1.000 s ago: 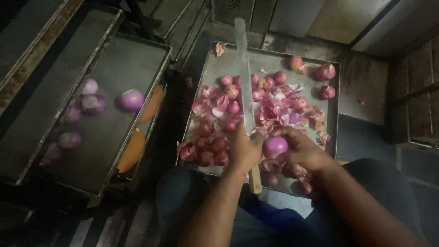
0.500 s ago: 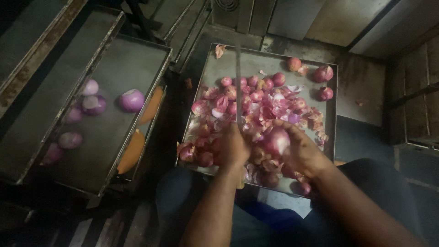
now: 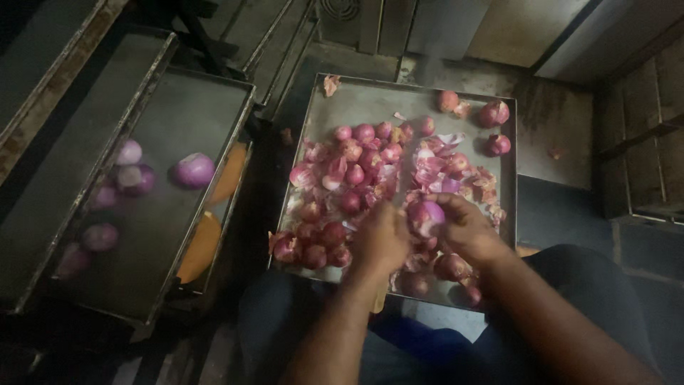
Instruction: The person peels red onions by hand and using a large knife on a metal tray, then places the peeled onions onto a separate rack of trays.
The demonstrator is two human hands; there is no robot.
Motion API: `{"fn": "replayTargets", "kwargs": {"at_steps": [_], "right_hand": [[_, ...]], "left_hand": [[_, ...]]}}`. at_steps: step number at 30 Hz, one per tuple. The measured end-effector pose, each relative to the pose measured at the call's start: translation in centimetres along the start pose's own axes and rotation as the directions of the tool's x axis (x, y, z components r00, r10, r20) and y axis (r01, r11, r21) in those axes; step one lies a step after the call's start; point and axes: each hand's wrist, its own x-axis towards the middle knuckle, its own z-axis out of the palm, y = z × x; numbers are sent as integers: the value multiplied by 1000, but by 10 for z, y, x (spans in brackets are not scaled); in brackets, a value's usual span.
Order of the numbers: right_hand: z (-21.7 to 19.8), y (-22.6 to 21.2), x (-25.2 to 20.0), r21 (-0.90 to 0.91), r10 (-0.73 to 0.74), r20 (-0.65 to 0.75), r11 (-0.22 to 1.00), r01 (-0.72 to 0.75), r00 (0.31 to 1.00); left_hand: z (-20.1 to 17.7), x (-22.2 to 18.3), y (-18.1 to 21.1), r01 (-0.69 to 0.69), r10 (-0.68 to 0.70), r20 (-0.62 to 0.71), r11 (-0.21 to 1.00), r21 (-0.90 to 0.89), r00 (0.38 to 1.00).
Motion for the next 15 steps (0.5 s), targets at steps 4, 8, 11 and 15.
{"fn": "replayTargets", "kwargs": {"at_steps": [4, 8, 11, 15], "right_hand": [[6, -4, 0, 295, -3, 32, 955, -7, 999], [24, -12, 1, -59, 52, -196, 996, -65, 979], [32, -16, -4, -190, 95, -284, 970, -153, 954], [32, -13, 0, -192, -52, -231, 981, 7, 972]], "left_hand": [[-22, 10, -9, 308, -286, 129, 929, -205, 949], [-33, 1, 6, 64, -56, 36, 950, -307, 998], [-30, -8, 25, -145, 129, -88, 967, -208, 988], [-38, -9, 31, -153, 160, 120, 986, -72, 980]]}}
